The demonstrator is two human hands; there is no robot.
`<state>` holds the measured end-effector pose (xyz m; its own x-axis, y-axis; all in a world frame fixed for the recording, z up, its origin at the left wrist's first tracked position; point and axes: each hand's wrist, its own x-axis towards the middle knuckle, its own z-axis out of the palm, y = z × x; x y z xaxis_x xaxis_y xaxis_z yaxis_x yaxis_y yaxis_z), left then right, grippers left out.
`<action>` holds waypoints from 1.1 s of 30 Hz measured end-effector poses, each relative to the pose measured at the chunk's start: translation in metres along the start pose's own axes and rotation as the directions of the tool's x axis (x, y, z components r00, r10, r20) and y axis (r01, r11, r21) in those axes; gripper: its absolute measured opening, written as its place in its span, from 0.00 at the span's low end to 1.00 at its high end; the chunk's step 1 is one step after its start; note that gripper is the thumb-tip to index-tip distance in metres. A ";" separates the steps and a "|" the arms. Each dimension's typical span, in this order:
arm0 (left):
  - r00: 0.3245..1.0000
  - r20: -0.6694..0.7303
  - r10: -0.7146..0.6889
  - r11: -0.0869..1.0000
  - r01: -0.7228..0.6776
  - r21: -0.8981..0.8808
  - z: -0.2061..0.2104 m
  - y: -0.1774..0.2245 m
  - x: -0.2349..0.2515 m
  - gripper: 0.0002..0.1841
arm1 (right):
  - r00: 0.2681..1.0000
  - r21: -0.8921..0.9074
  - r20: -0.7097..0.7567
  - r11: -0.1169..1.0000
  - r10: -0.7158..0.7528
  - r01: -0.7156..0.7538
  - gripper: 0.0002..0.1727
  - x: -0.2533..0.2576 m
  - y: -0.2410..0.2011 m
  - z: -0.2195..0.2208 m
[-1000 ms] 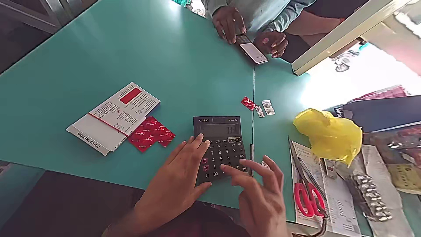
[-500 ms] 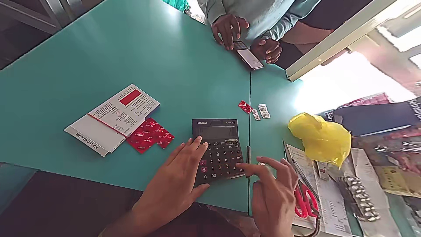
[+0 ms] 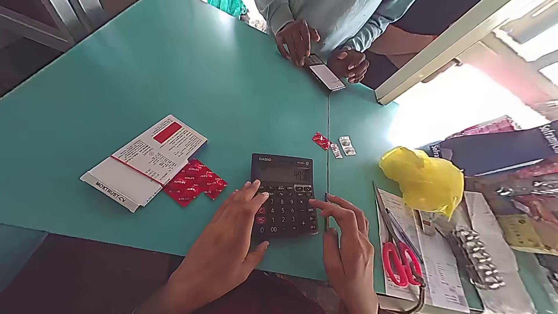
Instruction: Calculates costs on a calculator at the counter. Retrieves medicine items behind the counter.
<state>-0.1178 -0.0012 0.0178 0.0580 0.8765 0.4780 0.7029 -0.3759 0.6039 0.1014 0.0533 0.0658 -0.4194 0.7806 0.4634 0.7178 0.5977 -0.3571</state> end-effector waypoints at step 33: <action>0.865 -0.502 -0.004 1.000 0.010 0.008 -0.038 -0.015 -0.024 0.18 | 0.992 -0.074 0.016 0.989 -0.129 0.130 0.15 -0.013 -0.013 -0.012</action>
<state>-0.1572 -0.0279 0.0216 -0.3089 0.6086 0.7309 0.7087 -0.3652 0.6036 0.1042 0.0336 0.0741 -0.5173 0.7000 0.4923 0.6966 0.6786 -0.2330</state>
